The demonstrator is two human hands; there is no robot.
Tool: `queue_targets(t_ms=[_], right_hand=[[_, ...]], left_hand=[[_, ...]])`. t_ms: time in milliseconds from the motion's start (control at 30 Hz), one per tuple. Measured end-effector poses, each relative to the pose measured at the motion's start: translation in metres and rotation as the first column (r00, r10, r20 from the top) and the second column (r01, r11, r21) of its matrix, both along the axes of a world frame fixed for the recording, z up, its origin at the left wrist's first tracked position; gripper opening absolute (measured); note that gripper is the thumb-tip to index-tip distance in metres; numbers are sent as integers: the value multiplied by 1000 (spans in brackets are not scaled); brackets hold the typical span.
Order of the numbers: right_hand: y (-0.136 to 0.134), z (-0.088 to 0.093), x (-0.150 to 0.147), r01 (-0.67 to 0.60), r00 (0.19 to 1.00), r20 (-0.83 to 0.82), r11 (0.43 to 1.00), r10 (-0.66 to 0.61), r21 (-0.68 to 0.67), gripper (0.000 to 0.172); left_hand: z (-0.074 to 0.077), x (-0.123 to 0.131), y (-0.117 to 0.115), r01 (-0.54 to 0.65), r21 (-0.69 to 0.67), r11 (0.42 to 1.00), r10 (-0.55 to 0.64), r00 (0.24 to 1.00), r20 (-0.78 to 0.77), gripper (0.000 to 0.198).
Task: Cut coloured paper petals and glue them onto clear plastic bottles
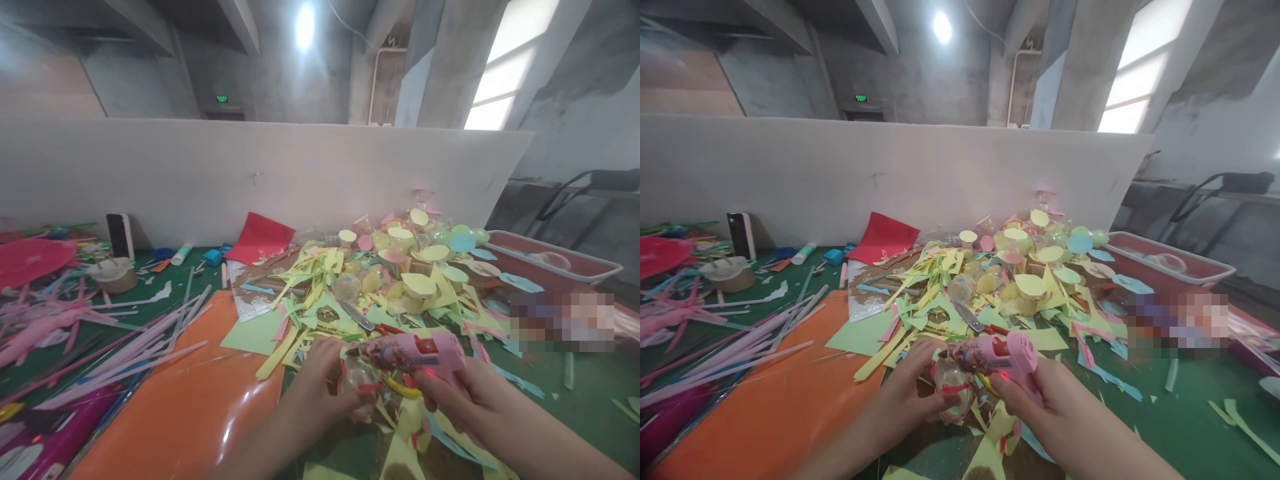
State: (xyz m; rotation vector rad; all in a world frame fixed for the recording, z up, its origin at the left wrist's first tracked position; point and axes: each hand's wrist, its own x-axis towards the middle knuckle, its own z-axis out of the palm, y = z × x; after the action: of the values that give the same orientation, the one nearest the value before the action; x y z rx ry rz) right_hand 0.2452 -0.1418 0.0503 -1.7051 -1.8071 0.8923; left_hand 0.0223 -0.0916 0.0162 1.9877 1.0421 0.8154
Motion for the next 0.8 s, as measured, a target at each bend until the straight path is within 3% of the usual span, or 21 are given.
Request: queue_targets(t_ms=[133,333,467,633,800], right_hand=[[-3,2,-4,72,997,-18,997,-72,-9,47],[-5,10,-10,-9,996,-92,999,13,39,42],[-7,13,-14,82,987,-142,996,-74,46,39],[-8,14,-16,78,990,-115,997,-78,-3,41],[-9,12,-17,136,985,-110,990,-130,41,40]], left_hand=[[1,1,0,11,-9,1000,-11,1000,4,26],[1,1,0,12,-19,1000,-12,1000,7,28],[1,0,0,13,-27,1000,-13,1000,15,29],[1,0,0,15,-28,999,-15,999,28,29],[1,0,0,18,-25,1000,-17,999,36,29]])
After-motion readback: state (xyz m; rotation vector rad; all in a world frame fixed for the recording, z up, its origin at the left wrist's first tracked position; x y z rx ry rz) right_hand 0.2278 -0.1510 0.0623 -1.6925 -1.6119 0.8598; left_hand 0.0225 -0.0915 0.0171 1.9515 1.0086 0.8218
